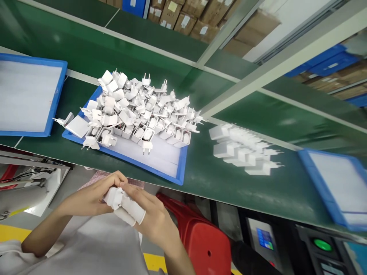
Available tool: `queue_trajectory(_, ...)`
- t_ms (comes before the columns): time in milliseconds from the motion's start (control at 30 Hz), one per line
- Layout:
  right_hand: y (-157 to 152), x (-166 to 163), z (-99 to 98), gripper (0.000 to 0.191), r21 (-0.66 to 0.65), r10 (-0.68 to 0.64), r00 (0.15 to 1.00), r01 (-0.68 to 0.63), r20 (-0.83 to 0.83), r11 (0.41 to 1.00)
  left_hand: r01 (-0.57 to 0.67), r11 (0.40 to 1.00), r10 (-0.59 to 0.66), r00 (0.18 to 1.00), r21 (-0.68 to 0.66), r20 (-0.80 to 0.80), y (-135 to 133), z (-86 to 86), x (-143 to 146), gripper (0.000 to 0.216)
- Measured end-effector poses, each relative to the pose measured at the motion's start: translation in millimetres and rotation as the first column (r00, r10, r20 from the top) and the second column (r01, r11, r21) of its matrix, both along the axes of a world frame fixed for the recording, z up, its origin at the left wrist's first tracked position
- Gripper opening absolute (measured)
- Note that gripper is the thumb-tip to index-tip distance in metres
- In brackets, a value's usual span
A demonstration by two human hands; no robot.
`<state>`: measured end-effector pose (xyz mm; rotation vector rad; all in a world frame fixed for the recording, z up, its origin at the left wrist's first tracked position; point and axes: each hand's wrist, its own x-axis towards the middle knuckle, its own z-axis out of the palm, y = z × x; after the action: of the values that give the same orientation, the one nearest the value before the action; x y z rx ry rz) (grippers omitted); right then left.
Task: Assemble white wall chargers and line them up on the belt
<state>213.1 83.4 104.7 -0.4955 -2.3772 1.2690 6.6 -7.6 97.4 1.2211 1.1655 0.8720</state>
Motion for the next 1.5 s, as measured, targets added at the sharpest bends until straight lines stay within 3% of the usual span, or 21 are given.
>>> queue_trajectory(333, 5.9, 9.0, -4.7, 0.049, -0.071, 0.004, 0.988, 0.007, 0.153, 0.997, 0.008, 0.997, -0.01, 1.0, -0.077, -0.02, -2.5, -3.4, -1.6, 0.026)
queue_trajectory(667, 9.3, 15.0, -1.2, 0.053, -0.142, 0.068, 0.965, -0.033, 0.252, 0.989, 0.062, 0.998, -0.063, 0.997, -0.027, -0.047, -1.3, 4.3, -3.4, 0.024)
queue_trajectory(800, 10.5, 8.8, -4.9, 0.048, -0.093, 0.05, 0.978, -0.032, 0.203, 0.995, 0.039, 0.999, -0.039, 0.995, -0.003, -0.087, 0.9, 4.2, -4.7, 0.022)
queue_trajectory(933, 11.4, -8.7, -23.2, 0.051, 0.04, -0.048, 0.992, 0.043, 0.118, 0.998, -0.024, 0.997, 0.033, 0.991, 0.07, -0.131, 12.6, -15.0, -8.4, 0.024)
queue_trajectory(1067, 15.5, -32.5, -44.4, 0.045, 0.02, -0.077, 0.994, 0.076, 0.078, 0.997, -0.037, 0.991, 0.057, 0.987, 0.131, -0.153, 24.2, -42.7, -15.8, 0.031)
queue_trajectory(1167, 17.1, -43.4, -58.3, 0.041, 0.024, -0.053, 0.999, 0.053, 0.005, 0.998, -0.053, 0.99, 0.078, 0.977, 0.131, -0.197, 21.7, -49.0, -26.3, 0.026)
queue_trajectory(1300, 13.3, -45.4, -70.6, 0.034, 0.128, -0.125, 0.992, 0.128, -0.027, 0.984, -0.044, 0.999, 0.043, 0.98, -0.004, -0.196, 10.4, -39.8, -44.0, 0.03)
queue_trajectory(1400, 7.9, -43.1, -73.2, 0.031, 0.208, -0.171, 0.985, 0.171, -0.019, 0.963, -0.138, 0.98, 0.129, 0.989, -0.146, -0.074, 6.4, -36.8, -46.5, 0.032)
queue_trajectory(1500, 3.0, -40.9, -70.0, 0.031, 0.092, -0.167, 0.985, 0.171, -0.047, 0.981, -0.201, 0.932, 0.231, 0.971, -0.301, 0.065, 6.0, -39.7, -37.5, 0.037)
